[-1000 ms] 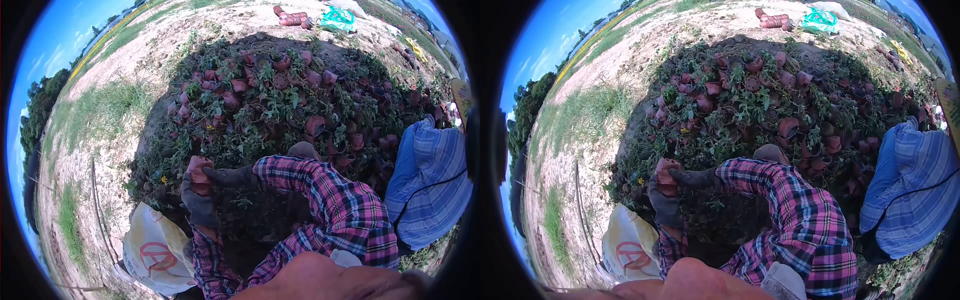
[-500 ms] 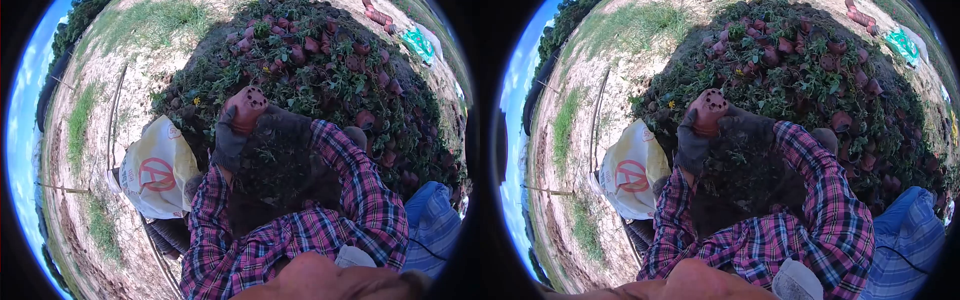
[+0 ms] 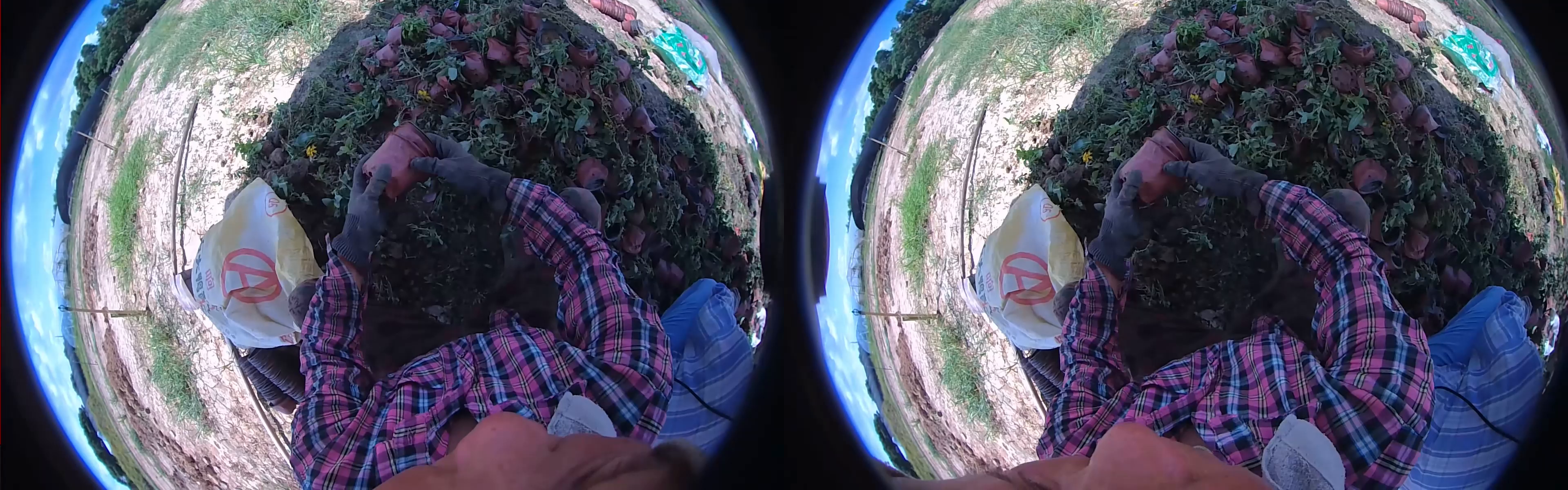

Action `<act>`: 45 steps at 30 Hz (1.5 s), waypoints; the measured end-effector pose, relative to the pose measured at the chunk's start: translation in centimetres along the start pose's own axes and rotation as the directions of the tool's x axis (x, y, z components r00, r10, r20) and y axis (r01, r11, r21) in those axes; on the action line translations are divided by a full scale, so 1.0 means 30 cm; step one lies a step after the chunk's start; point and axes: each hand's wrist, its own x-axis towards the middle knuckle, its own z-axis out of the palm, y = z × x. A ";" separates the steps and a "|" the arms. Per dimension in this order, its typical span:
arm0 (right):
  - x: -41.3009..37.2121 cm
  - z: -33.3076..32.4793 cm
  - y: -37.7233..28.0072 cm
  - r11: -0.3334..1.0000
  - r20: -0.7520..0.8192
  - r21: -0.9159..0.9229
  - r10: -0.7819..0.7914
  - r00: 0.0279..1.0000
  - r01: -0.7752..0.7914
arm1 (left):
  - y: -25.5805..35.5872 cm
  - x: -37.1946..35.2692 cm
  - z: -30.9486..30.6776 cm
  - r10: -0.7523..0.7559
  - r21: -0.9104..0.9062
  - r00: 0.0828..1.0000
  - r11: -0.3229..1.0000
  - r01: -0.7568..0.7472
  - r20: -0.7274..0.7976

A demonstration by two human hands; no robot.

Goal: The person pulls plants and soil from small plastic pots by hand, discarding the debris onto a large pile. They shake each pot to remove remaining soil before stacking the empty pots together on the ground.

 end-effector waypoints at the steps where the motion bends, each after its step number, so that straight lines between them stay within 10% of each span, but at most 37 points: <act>1: -0.003 0.003 -0.007 0.997 0.017 -0.047 0.055 0.998 -0.054 | 0.059 -0.009 0.039 -0.175 -0.254 0.984 0.954 0.160 -0.035; 2: -0.014 0.021 -0.027 0.990 0.028 -0.089 0.115 0.993 -0.112 | 0.118 -0.018 0.077 -0.344 -0.507 0.936 0.821 0.264 -0.070; 9: -0.033 0.059 -0.020 0.952 0.048 -0.252 0.191 0.980 -0.173 | 0.015 0.014 0.076 -0.393 -0.593 0.893 0.673 0.442 0.220; 12: -0.033 0.016 -0.022 0.940 -0.094 -0.221 0.244 0.965 -0.260 | 0.050 -0.001 0.134 -0.288 -0.048 0.914 0.957 0.287 -0.284; 16: -0.106 -0.091 0.060 0.967 -0.185 0.094 0.250 0.950 -0.236 | -0.023 -0.018 0.145 -0.291 0.697 0.936 0.630 0.342 -0.196; 21: -0.343 -0.305 0.365 0.665 0.090 -0.367 0.721 0.687 -0.650 | 0.000 -0.019 0.050 -0.341 0.147 0.911 0.914 0.379 -0.234; 27: -0.434 -0.276 0.723 0.301 -0.031 -0.900 0.676 0.736 -0.314 | 0.017 -0.049 0.105 -0.415 -0.017 0.896 0.908 0.418 -0.159; 32: -0.408 -0.333 0.628 0.324 -0.536 -0.706 0.338 0.774 -0.630 | 0.022 -0.068 0.070 -0.404 -0.038 0.896 0.914 0.404 -0.186; 35: -0.383 -0.449 0.649 0.323 -0.817 -0.407 0.290 0.498 -0.855 | 0.038 -0.070 0.070 -0.428 0.011 0.881 0.898 0.439 -0.201; 40: -0.408 -0.684 0.946 0.796 -0.778 -0.262 0.160 0.607 -0.546 | 0.026 -0.065 0.049 -0.448 -0.009 0.867 0.889 0.457 -0.217; 43: -0.381 -0.597 0.739 0.523 -0.628 -0.544 0.265 0.732 -0.656 | 0.027 -0.066 0.054 -0.434 -0.009 0.872 0.896 0.444 -0.227; 45: -0.379 -0.502 0.601 0.566 -0.634 -0.445 0.348 0.691 -0.694 | 0.014 -0.070 0.052 -0.436 -0.012 0.872 0.895 0.445 -0.223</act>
